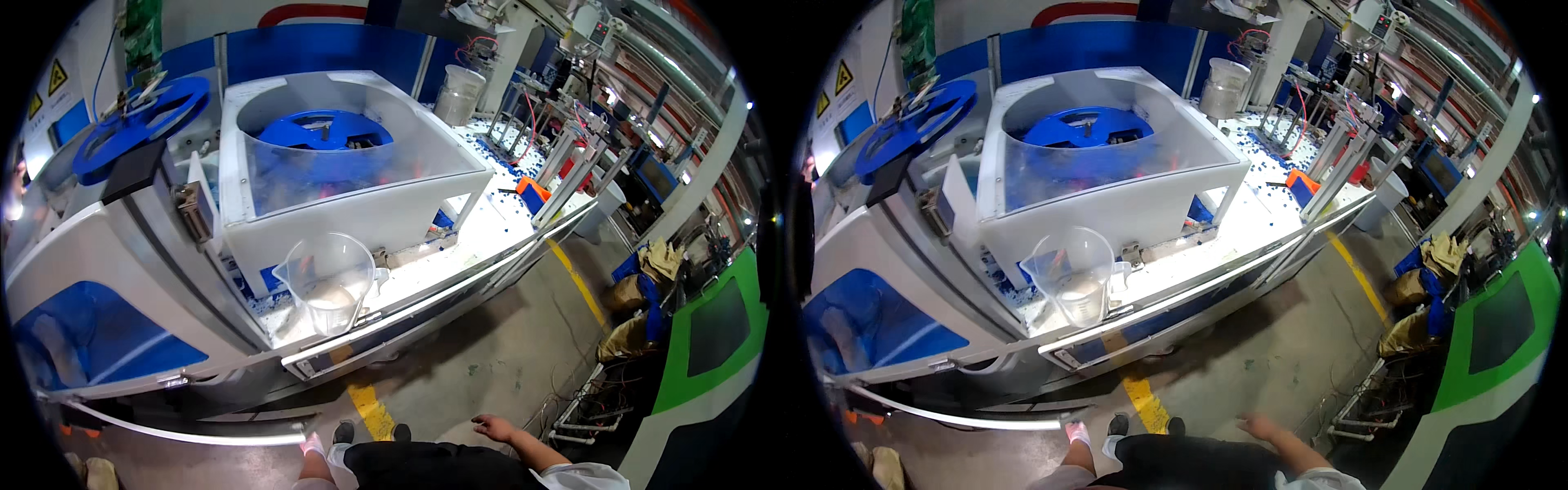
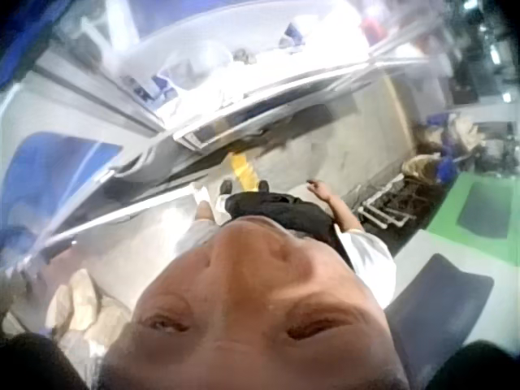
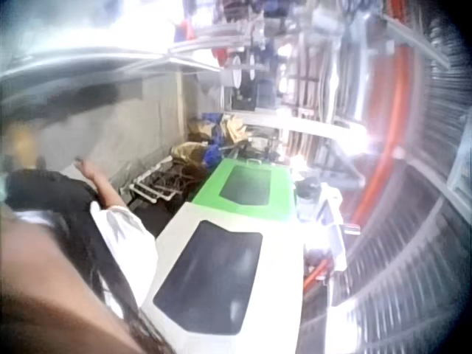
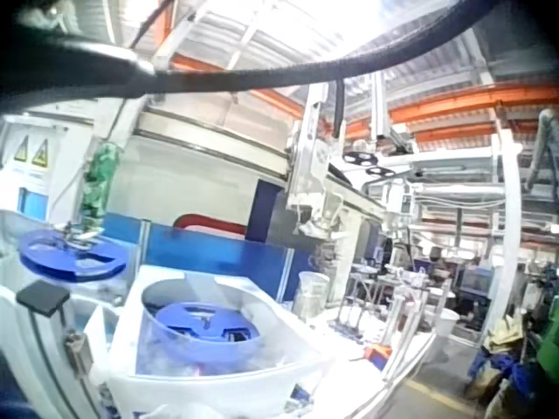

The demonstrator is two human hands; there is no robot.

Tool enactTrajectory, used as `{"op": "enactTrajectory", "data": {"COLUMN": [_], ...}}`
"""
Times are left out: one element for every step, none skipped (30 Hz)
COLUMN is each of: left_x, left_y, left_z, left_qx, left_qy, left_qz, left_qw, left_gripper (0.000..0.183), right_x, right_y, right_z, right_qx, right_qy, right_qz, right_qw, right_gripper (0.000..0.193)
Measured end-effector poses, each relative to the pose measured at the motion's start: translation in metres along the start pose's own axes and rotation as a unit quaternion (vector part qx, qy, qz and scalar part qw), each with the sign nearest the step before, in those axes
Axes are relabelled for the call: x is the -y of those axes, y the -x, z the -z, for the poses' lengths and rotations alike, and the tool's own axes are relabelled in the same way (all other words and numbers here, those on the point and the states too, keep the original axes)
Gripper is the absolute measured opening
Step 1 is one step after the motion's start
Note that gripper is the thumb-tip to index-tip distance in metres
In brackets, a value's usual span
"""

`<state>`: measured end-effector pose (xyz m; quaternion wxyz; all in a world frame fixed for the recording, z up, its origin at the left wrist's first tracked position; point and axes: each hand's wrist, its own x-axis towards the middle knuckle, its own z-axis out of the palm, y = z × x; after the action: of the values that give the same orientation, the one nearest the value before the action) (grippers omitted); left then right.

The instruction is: The person removes a blue plastic spool from a machine, then walks to a storage area to pick up and stack several more blue spools. They return to the machine and place the spools into the equipment.

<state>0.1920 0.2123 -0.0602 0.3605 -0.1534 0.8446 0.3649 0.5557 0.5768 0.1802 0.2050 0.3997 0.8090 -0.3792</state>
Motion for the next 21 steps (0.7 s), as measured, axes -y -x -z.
{"op": "enactTrajectory", "data": {"left_x": [0.02,0.039,0.055,0.069,0.083,0.093,0.093,0.09,0.083,0.075,0.065,0.053,0.04,0.024,0.02,0.013,0.013,0.015,0.013,0.011,0.005], "left_y": [0.021,0.044,0.066,0.09,0.115,0.138,0.16,0.182,0.201,0.218,0.23,0.242,0.246,0.246,0.249,0.252,0.252,0.244,0.238,0.229,0.225], "left_z": [0.002,0.005,0.016,0.029,0.043,0.057,0.072,0.094,0.115,0.136,0.159,0.188,0.207,0.225,0.245,0.262,0.277,0.279,0.278,0.275,0.271], "left_qx": [0.004,0.014,0.02,0.024,0.027,0.024,0.027,0.015,0.004,-0.003,-0.022,-0.046,-0.055,-0.068,-0.088,-0.106,-0.133,-0.144,-0.161,-0.189,-0.248], "left_qy": [0.022,0.05,0.077,0.105,0.137,0.163,0.19,0.217,0.247,0.275,0.308,0.342,0.37,0.398,0.419,0.44,0.451,0.456,0.447,0.418,0.329], "left_qz": [0.008,0.015,0.023,0.028,0.036,0.037,0.041,0.041,0.037,0.041,0.027,0.007,-0.009,-0.038,-0.063,-0.086,-0.111,-0.129,-0.139,-0.139,-0.106], "left_qw": [1.0,0.999,0.997,0.994,0.989,0.986,0.981,0.975,0.968,0.96,0.951,0.938,0.927,0.914,0.901,0.887,0.875,0.869,0.869,0.877,0.905], "left_gripper": [0.05,0.05,0.051,0.051,0.052,0.052,0.053,0.053,0.054,0.055,0.055,0.056,0.057,0.057,0.058,0.059,0.06,0.06,0.061,0.062,0.062], "right_x": [-0.001,-0.002,0.016,0.043,0.078,0.108,0.13,0.18,0.218,0.254,0.305,0.34,0.373,0.408,0.44,0.481,0.522,0.553,0.58,0.604,0.628], "right_y": [0.0,-0.002,-0.005,-0.008,-0.004,-0.006,-0.01,-0.008,-0.008,-0.006,0.011,0.005,0.001,-0.005,-0.014,-0.021,-0.03,-0.053,-0.079,-0.118,-0.146], "right_z": [0.012,0.028,0.05,0.079,0.11,0.14,0.167,0.2,0.232,0.26,0.279,0.298,0.316,0.334,0.344,0.355,0.357,0.367,0.376,0.386,0.394], "right_qx": [0.015,0.006,-0.009,-0.023,-0.078,-0.115,-0.153,-0.201,-0.281,-0.271,-0.23,-0.254,-0.27,-0.242,-0.223,-0.241,-0.21,-0.228,-0.235,-0.226,-0.226], "right_qy": [0.017,0.025,0.012,-0.001,0.002,-0.013,-0.094,-0.064,0.0,-0.061,-0.208,-0.208,-0.196,-0.229,-0.232,-0.172,-0.16,-0.108,-0.042,0.006,0.096], "right_qz": [0.009,0.012,0.008,0.006,0.094,0.127,0.178,0.237,0.354,0.375,0.338,0.392,0.432,0.52,0.558,0.565,0.566,0.571,0.559,0.545,0.506], "right_qw": [1.0,1.0,1.0,1.0,0.993,0.985,0.967,0.948,0.892,0.885,0.889,0.859,0.837,0.787,0.765,0.77,0.781,0.781,0.794,0.807,0.827], "right_gripper": [0.045,0.044,0.042,0.041,0.039,0.035,0.031,0.028,0.027,0.027,0.026,0.025,0.026,0.026,0.026,0.027,0.027,0.028,0.03,0.035,0.04]}}
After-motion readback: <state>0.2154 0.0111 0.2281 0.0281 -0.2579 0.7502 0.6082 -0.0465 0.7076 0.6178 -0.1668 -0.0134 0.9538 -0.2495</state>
